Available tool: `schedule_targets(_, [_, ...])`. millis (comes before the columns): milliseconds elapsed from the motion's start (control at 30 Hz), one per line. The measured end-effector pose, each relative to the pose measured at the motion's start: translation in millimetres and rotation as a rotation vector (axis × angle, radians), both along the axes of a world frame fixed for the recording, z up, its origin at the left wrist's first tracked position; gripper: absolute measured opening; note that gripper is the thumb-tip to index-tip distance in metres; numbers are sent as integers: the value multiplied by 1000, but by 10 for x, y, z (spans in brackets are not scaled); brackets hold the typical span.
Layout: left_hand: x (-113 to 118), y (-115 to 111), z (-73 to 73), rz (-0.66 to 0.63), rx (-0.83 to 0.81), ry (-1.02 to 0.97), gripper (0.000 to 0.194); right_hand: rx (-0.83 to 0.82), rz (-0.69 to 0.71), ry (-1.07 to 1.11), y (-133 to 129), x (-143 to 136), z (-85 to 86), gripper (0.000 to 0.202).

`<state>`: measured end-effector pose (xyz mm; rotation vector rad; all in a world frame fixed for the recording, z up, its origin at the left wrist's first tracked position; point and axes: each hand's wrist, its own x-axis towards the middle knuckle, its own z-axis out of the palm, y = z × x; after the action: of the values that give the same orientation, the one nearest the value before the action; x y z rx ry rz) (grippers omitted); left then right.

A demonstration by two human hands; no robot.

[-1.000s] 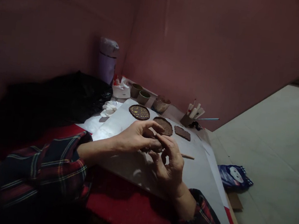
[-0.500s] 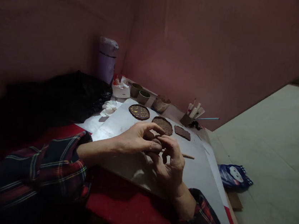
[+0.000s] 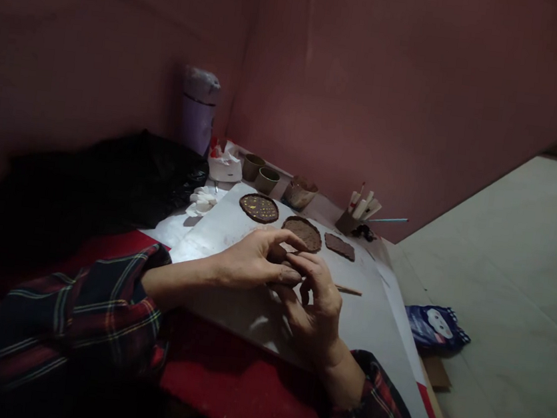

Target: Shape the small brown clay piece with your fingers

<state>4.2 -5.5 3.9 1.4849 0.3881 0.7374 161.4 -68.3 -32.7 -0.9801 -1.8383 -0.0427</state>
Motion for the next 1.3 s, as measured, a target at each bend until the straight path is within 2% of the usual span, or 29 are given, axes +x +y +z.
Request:
schedule_targets(433, [-3,10,-5,-14,74,54,32,37,-55,-4,-11,4,-15,35])
schedule_targets(800, [5,24,-10,-9,139,88,31,10,-47,-3,-13,2,-21,37])
schedule_targets(1300, [13,32,-47,-45,109,117,33,-23,-26,23,-20,-6,-28,37])
